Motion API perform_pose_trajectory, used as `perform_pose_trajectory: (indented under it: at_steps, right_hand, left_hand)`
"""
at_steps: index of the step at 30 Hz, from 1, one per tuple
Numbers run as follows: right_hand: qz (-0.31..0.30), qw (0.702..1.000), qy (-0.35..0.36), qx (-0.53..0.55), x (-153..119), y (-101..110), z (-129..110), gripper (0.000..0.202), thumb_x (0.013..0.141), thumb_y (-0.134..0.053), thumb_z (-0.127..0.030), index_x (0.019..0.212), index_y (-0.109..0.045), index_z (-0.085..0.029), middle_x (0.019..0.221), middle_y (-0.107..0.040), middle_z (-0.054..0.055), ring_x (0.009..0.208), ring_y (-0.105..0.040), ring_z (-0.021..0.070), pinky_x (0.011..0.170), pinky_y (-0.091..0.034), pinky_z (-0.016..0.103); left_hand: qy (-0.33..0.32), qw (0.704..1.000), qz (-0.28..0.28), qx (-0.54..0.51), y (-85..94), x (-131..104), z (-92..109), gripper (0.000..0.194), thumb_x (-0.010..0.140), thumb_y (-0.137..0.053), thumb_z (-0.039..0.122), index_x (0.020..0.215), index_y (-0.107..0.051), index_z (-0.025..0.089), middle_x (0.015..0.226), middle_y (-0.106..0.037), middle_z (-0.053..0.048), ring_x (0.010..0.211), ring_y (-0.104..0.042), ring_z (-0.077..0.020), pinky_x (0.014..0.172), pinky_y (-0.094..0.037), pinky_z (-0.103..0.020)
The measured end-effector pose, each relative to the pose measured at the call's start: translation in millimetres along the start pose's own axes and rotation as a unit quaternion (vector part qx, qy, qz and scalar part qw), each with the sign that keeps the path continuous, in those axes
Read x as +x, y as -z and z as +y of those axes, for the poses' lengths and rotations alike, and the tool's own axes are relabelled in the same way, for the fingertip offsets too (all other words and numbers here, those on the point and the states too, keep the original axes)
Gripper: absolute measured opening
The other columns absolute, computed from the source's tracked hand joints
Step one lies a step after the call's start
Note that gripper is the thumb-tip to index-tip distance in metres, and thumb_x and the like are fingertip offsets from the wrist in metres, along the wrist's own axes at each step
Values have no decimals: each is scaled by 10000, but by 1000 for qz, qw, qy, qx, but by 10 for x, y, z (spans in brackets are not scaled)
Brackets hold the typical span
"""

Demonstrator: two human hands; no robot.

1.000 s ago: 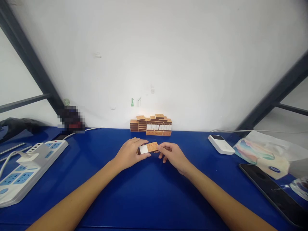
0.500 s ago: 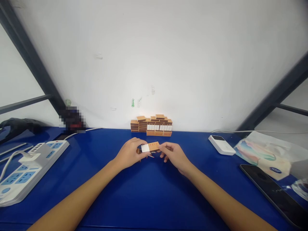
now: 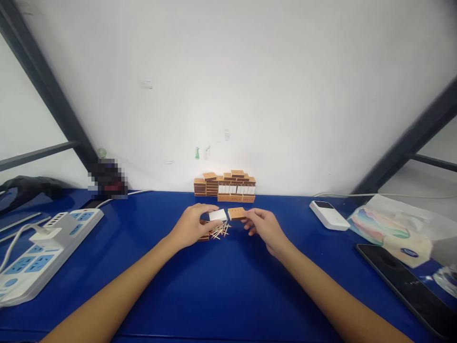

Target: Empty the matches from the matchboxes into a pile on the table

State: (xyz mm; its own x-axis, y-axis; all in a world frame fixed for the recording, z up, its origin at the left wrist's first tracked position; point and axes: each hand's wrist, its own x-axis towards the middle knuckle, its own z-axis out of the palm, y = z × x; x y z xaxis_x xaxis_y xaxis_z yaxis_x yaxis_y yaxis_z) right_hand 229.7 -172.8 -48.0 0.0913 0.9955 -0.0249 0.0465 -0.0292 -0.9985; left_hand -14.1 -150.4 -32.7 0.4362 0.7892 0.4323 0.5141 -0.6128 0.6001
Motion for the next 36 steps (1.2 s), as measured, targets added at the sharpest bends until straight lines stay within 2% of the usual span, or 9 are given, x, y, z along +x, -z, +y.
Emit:
perform_pose_trajectory:
  at_steps: [6,10,13,17,21,24,30,33,36]
  right_hand:
    - [43,997,-38,43,69,114,-13,196,788,-711,-350,733,-689,-163,798,-707,87,595,-601,138,458,-471,230]
    - [31,996,-59,54,83,152,-19,204,811,-725,-356,781,-715,-155,856,-729,103,604,-605,127,464,-478,219]
    - [41,998,-28,35,131,243,-45,250,807,-749,-407,793,-721,-159,872,-743,109,622,-618,137,472,-494,227]
    - [79,996,6,-29,288,547,-105,195,840,-728,-352,840,-721,-157,905,-758,106,656,-642,144,498,-523,226]
    - [139,983,-20,-114,512,937,-95,151,903,-669,-282,841,-706,-149,931,-766,116,636,-635,123,501,-521,205]
    - [151,977,-36,-143,687,1110,-37,133,898,-672,-240,803,-693,-149,901,-773,114,596,-627,113,464,-488,189]
    - [102,972,-40,-210,992,1048,94,140,907,-670,-255,815,-674,-150,868,-785,89,531,-608,97,406,-407,182]
    - [81,963,-21,-256,1094,959,152,197,923,-659,-319,813,-663,-155,801,-775,69,520,-613,106,435,-412,200]
    - [93,945,10,-314,1132,912,178,213,912,-673,-349,809,-658,-164,709,-743,46,534,-625,128,507,-431,223]
  left_hand:
    - [122,980,-28,-155,43,59,-36,407,940,-585,551,1063,-761,205,992,-789,-59,890,-714,-217,790,-542,-315]
    - [238,933,-36,-268,58,79,-113,548,925,-545,653,963,-745,145,925,-789,-101,778,-703,-206,686,-528,-294]
    - [296,893,-34,-337,78,85,-202,563,875,-618,667,963,-722,121,907,-782,-121,728,-692,-190,667,-526,-289]
    - [312,876,-14,-368,119,100,-329,575,832,-670,674,983,-704,120,889,-774,-120,745,-694,-190,673,-527,-286]
    - [309,879,-3,-363,162,115,-398,603,823,-664,697,1022,-692,129,917,-771,-113,799,-695,-185,699,-522,-276]
    - [317,875,-4,-366,175,122,-424,619,826,-660,700,1064,-692,130,926,-768,-120,792,-691,-187,689,-519,-271]
    - [325,870,-10,-371,157,123,-473,601,828,-677,677,1073,-692,128,938,-767,-128,774,-679,-176,679,-520,-263]
    - [323,869,-15,-374,151,116,-475,605,829,-679,672,1097,-689,129,960,-767,-129,772,-675,-170,686,-524,-265]
    - [325,871,-17,-369,160,112,-456,608,823,-679,677,1096,-689,133,946,-766,-123,770,-680,-173,683,-522,-266]
